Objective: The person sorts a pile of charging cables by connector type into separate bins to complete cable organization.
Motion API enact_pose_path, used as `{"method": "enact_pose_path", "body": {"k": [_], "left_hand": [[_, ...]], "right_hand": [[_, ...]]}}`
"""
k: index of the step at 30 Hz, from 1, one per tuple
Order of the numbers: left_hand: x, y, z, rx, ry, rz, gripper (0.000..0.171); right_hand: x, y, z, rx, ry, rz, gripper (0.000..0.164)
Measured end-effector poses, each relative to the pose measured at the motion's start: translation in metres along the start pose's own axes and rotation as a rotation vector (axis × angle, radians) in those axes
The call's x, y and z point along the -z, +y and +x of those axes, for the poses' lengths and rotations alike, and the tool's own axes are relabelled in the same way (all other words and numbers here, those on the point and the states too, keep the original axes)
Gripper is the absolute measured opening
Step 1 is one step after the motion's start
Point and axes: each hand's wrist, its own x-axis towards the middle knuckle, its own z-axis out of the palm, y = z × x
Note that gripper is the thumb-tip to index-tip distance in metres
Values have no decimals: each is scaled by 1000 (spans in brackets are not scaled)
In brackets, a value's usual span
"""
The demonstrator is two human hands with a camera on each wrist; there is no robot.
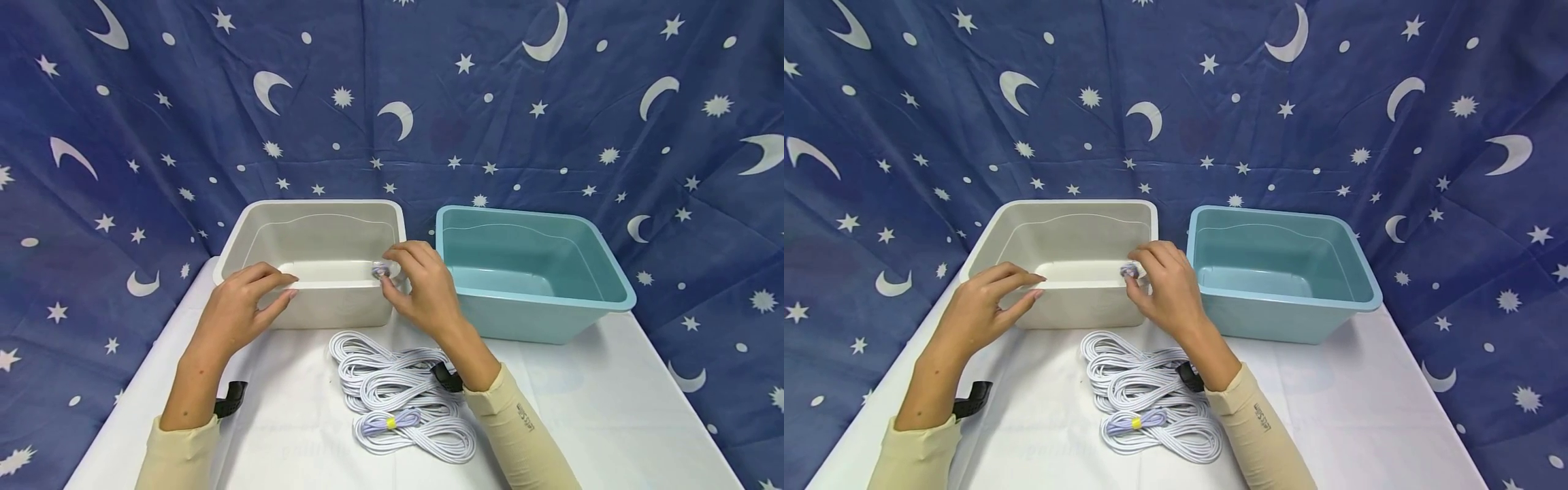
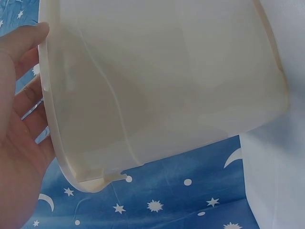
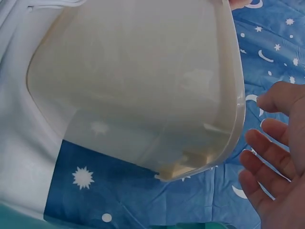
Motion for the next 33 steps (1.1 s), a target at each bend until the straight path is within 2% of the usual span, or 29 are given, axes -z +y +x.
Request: {"method": "enact_pose_path", "body": {"k": [6, 18, 26, 33], "left_hand": [[1, 0, 0, 4, -5, 3, 19], [2, 1, -1, 6, -7, 2, 19], [0, 0, 1, -6, -4, -7, 19], [-1, -1, 1, -6, -2, -8, 20]], "right_hand": [[4, 0, -7, 20, -3, 0, 31], [18, -14, -24, 47, -92, -16, 33], [23, -21, -45, 29, -130, -14, 30], [25, -27, -62, 60, -185, -17, 33]]}}
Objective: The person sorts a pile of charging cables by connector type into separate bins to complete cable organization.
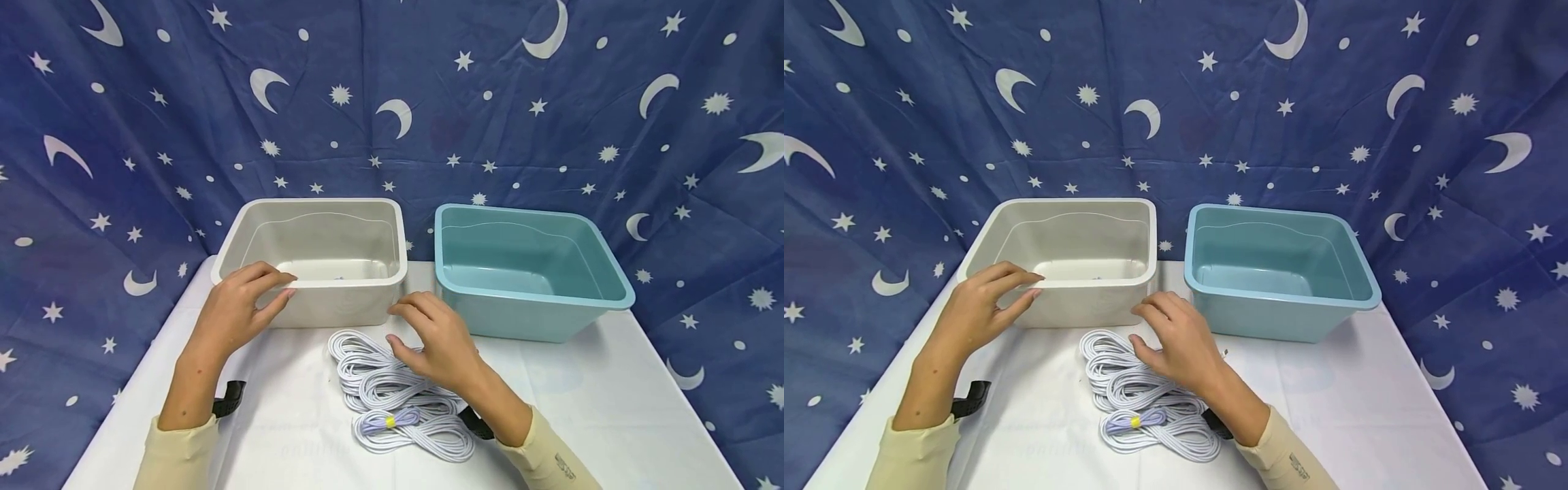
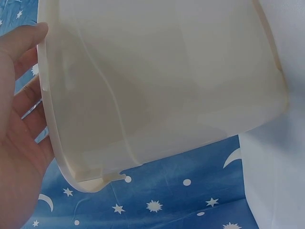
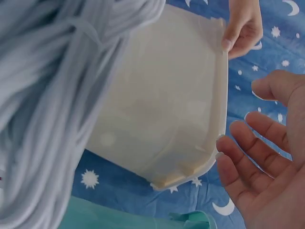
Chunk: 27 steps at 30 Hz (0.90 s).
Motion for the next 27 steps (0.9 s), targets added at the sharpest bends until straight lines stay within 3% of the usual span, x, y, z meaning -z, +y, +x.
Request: {"method": "enact_pose_path", "body": {"k": [19, 27], "left_hand": [[1, 0, 0, 3, 3, -9, 19], [0, 0, 0, 5, -2, -8, 20]], "right_hand": [[-11, -25, -40, 182, -178, -11, 33], [-17, -30, -50, 320, -361, -67, 38]]}}
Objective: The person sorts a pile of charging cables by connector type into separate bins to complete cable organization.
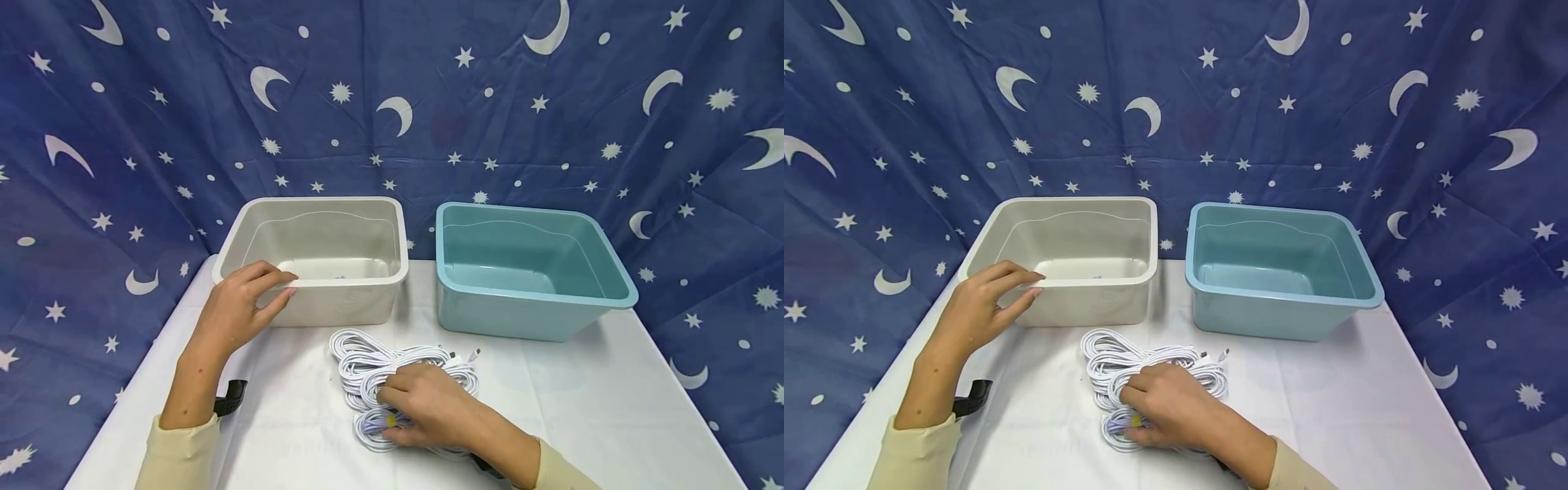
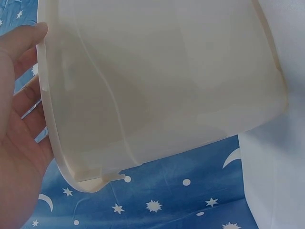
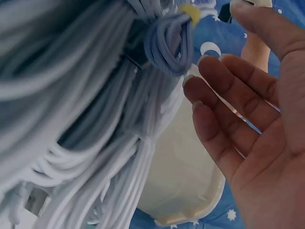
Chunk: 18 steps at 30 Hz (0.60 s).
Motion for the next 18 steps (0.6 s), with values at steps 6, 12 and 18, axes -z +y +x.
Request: {"method": "enact_pose_path", "body": {"k": [6, 12, 18], "left_hand": [[0, 1, 0, 7, -3, -5, 20], [0, 1, -1, 10, -3, -2, 20], [1, 1, 0, 1, -2, 1, 20]], "right_hand": [[-8, -3, -3, 7, -139, -18, 41], [-14, -7, -3, 28, -180, -77, 32], [-10, -7, 1, 23, -115, -80, 26]]}}
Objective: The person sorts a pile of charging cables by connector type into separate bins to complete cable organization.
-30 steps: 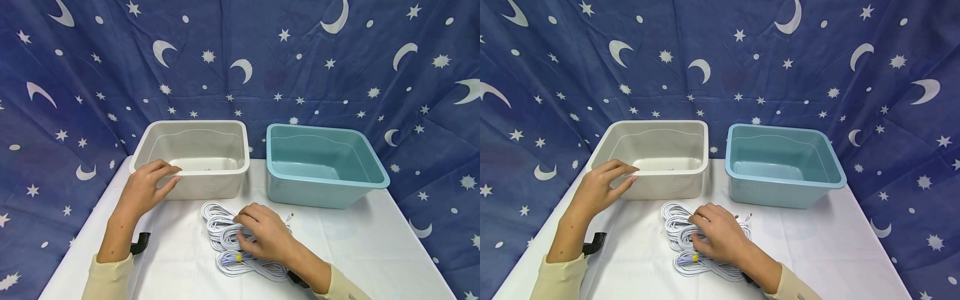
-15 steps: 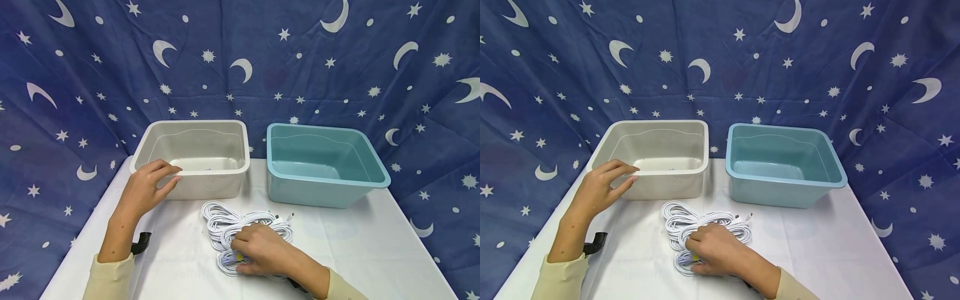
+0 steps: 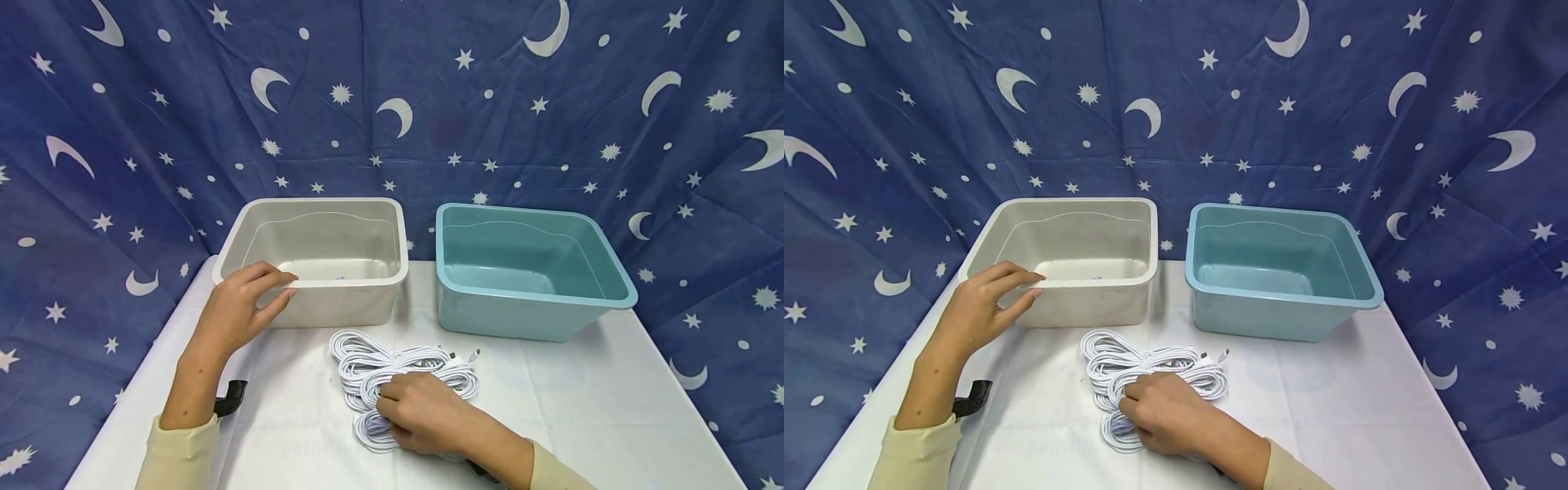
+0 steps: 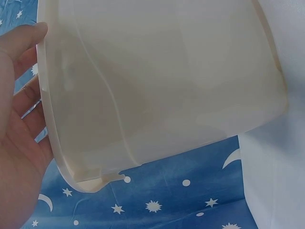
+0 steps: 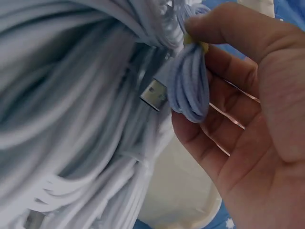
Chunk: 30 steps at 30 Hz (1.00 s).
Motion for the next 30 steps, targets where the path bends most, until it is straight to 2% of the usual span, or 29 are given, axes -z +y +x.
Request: {"method": "enact_pose_path", "body": {"k": [5, 9, 18, 23, 30], "left_hand": [[1, 0, 1, -3, 0, 5, 20], [1, 0, 1, -1, 1, 5, 20], [0, 1, 0, 0, 0, 3, 19], [0, 1, 1, -4, 6, -1, 19], [-1, -1, 1, -8, 5, -2, 18]], "right_hand": [[11, 6, 8, -38, 101, 36, 24], [20, 12, 14, -59, 166, 21, 21], [32, 23, 30, -76, 245, -15, 15], [36, 29, 38, -86, 310, -7, 14], [40, 40, 45, -123, 353, 0, 14]]}}
